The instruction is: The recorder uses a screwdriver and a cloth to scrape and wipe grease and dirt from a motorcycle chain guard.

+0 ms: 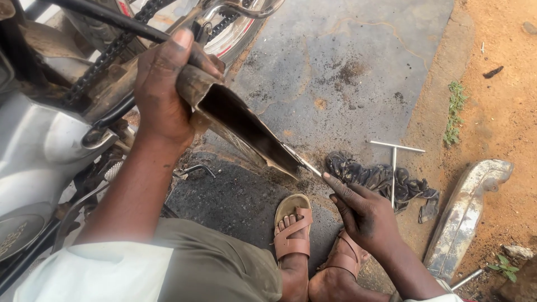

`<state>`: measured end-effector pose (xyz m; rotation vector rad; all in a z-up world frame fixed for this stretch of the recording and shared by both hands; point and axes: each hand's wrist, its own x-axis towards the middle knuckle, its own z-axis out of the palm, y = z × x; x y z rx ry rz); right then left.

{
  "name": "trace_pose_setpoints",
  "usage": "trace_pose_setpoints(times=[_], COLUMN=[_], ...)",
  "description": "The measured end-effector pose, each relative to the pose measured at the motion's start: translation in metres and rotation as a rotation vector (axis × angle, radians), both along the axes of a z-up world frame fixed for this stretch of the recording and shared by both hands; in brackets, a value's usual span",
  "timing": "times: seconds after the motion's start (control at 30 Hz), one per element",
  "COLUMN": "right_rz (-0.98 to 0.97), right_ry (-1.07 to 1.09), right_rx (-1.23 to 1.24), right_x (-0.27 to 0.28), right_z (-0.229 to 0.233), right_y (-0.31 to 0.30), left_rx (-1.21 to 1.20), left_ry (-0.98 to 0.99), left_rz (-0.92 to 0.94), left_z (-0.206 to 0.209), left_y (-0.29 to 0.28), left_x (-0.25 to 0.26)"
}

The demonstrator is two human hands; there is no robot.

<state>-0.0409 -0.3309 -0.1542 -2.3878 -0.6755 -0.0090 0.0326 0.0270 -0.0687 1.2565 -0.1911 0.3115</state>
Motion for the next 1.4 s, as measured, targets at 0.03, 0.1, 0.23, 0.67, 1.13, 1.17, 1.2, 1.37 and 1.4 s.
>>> trace_pose_setpoints(times=[0.03, 0.1, 0.23, 0.67, 1.13, 1.17, 1.2, 1.37, 1.4], right_rz=[-0.011, -0.019, -0.085, -0.262, 0.029, 0.031, 0.023, 0.065, 0.044], right_ry=[-0.033, -0.066, -0.123, 0.333, -0.226, -0.222, -0.242, -0.376, -0.382], right_rx=[-0.015, -0.031, -0.231, -0.972, -0.738, -0.782, -0.775, -0.582, -0.578], right_x=[-0.001, -0.002, -0.006, -0.013, 0.016, 0.016, 0.017, 0.02, 0.022], right_z=[0.003, 0.009, 0.026, 0.09, 0.058, 0.064, 0.079, 0.067, 0.053], right_y=[0.001, 0.003, 0.006, 0.018, 0.004, 0.002, 0.006, 0.007, 0.006], left_rx=[0.032, 0.063, 0.209, 0.631, 0.568, 0.585, 0.588, 0.483, 0.488], left_ry=[-0.008, -0.016, -0.006, -0.403, -0.363, -0.367, -0.388, -0.18, -0.196], left_rz=[0.027, 0.058, 0.205, 0.468, 0.402, 0.406, 0.412, 0.32, 0.305], left_z=[0.001, 0.006, 0.011, 0.006, 0.021, 0.029, 0.03, 0.024, 0.024], left_y=[-0.002, -0.009, -0.028, -0.057, -0.072, -0.076, -0.077, -0.077, -0.075], left_x=[0.0, -0.002, -0.003, 0.008, -0.01, -0.01, -0.006, -0.002, -0.001])
